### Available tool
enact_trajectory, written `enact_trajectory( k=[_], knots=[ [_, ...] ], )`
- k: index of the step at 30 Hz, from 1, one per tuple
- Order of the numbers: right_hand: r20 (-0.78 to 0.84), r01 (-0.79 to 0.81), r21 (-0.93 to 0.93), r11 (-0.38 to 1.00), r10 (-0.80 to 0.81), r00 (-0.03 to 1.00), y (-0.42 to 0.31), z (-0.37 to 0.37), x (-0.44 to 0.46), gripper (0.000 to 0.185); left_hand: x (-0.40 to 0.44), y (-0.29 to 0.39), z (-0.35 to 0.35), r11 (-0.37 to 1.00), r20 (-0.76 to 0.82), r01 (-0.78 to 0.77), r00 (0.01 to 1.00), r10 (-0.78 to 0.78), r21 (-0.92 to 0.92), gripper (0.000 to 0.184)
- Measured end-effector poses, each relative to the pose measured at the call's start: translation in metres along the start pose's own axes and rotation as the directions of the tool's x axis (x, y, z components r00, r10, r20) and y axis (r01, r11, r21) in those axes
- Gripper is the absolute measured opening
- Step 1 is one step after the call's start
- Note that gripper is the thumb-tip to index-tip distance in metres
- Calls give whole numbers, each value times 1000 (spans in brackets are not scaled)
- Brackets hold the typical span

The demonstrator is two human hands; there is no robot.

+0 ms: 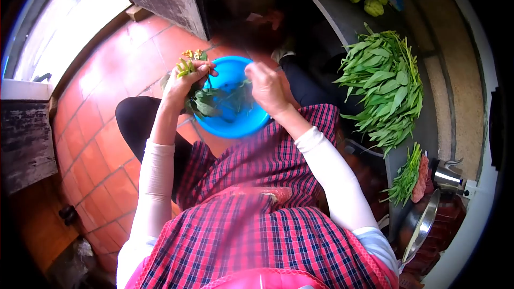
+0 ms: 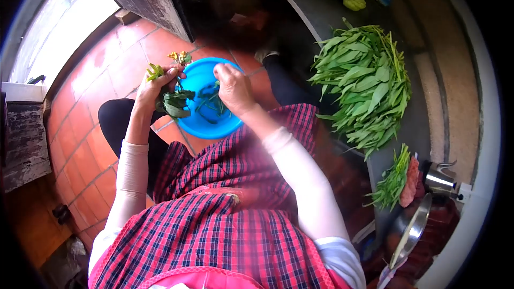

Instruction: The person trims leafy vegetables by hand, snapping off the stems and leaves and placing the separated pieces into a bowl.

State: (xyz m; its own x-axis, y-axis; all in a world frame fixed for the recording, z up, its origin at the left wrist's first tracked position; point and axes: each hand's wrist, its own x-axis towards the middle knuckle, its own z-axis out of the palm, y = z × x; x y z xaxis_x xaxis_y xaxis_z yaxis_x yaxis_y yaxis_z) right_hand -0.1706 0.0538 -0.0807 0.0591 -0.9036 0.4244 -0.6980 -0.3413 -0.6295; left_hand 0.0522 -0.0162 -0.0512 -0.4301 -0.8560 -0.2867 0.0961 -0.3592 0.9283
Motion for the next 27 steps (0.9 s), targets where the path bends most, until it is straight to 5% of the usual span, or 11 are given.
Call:
enact_trajectory(
  k=[2, 4, 7, 9, 13, 16, 17, 18, 23, 27],
  knots=[
    [216, 210, -129, 969, -179, 960, 77, 58, -35, 12, -4, -5, -5, 984, 30, 35, 999, -30, -176, 21],
    [237, 153, -115, 981, -123, 964, 67, 52, -44, 14, -13, -3, -3, 971, -15, 39, 999, -44, -234, 29],
    [145, -128, 222, 967, 97, 985, 33, 34, -22, 11, -24, -11, 1, 955, -40, 30, 998, -44, -295, 29],
    [195, -308, 507, 805, 240, 951, -13, -2, 9, 15, -27, -15, 8, 965, 27, 32, 999, -25, -262, 27],
    [172, -13, 392, 920, -59, 983, -36, -8, 10, 27, -25, -20, 20, 955, 127, 37, 992, 1, -293, 23],
    [198, -307, 514, 801, 238, 951, -45, -9, -4, 13, -33, -4, 40, 991, 151, -37, 987, 55, -125, 30],
    [166, -280, 499, 820, 227, 960, -47, -11, -4, 11, -36, -1, 42, 997, 190, -15, 981, 28, -71, 35],
    [132, -254, 483, 838, 217, 967, -50, -13, -5, 10, -37, -4, 51, 987, 143, -157, 977, 159, -22, 32],
    [-98, -104, 438, 893, 162, 982, -61, -17, -11, 13, -25, -34, 59, 979, 195, -175, 962, 192, -104, 39],
    [-221, -2, 366, 931, 89, 971, -65, -13, -17, 23, -32, -23, 87, 933, 87, -119, 984, 157, -339, 46]
  ],
)
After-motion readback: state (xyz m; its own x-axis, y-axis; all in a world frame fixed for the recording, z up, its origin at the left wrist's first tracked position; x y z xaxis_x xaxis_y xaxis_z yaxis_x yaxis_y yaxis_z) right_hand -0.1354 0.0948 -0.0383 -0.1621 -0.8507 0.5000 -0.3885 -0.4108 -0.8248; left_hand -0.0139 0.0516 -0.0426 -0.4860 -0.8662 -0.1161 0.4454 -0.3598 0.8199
